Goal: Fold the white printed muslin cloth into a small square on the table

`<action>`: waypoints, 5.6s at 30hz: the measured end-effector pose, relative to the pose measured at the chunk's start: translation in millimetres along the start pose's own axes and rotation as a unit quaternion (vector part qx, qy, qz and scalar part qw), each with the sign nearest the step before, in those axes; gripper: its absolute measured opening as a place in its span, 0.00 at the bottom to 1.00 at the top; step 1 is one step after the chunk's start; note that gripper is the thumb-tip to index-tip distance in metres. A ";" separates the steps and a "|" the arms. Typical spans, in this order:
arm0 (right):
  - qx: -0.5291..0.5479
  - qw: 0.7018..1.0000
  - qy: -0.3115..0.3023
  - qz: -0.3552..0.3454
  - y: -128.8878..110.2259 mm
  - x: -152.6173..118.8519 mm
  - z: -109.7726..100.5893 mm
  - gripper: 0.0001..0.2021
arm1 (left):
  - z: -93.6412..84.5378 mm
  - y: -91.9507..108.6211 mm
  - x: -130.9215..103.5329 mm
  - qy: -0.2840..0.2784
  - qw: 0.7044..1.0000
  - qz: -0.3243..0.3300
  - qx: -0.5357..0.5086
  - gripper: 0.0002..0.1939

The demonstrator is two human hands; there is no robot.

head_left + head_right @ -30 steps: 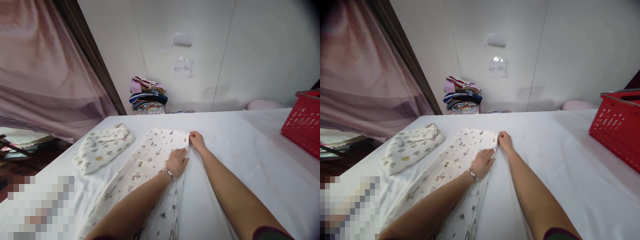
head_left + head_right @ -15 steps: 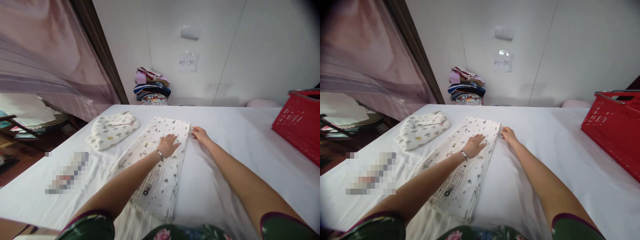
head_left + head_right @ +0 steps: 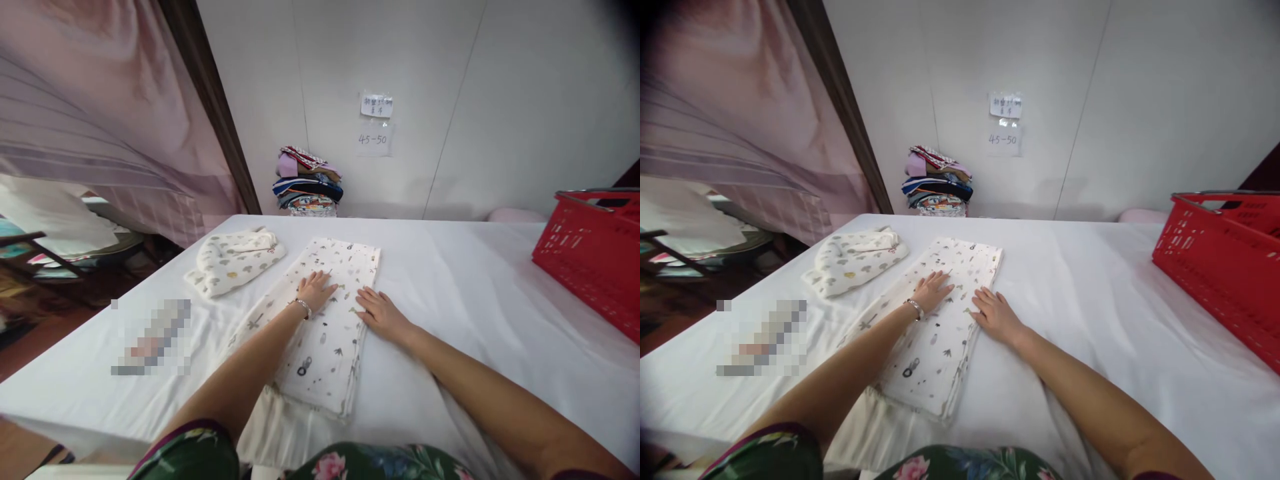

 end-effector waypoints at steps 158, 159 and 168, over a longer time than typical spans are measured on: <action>-0.076 0.991 -0.046 0.103 19.9 63.4 -7.6 0.25 | -26.3 -99.0 -81.2 0.020 0.996 -0.085 -0.009 0.33; -0.060 0.995 -0.043 0.069 8.2 48.1 -4.3 0.25 | -28.0 -99.3 -88.7 0.026 0.996 -0.086 -0.002 0.32; 0.035 0.980 -0.084 -0.174 -84.3 -73.3 7.0 0.29 | -48.7 -126.1 -150.7 0.045 0.978 -0.204 0.027 0.33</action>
Point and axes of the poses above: each hand's wrist, its own x-axis towards the middle knuckle, its own z-axis out of the palm, y = z × x, the point moved 10 cm from there along x, towards the middle knuckle, and after that the axes turned 9 degrees about z, right-handed, at the moved point
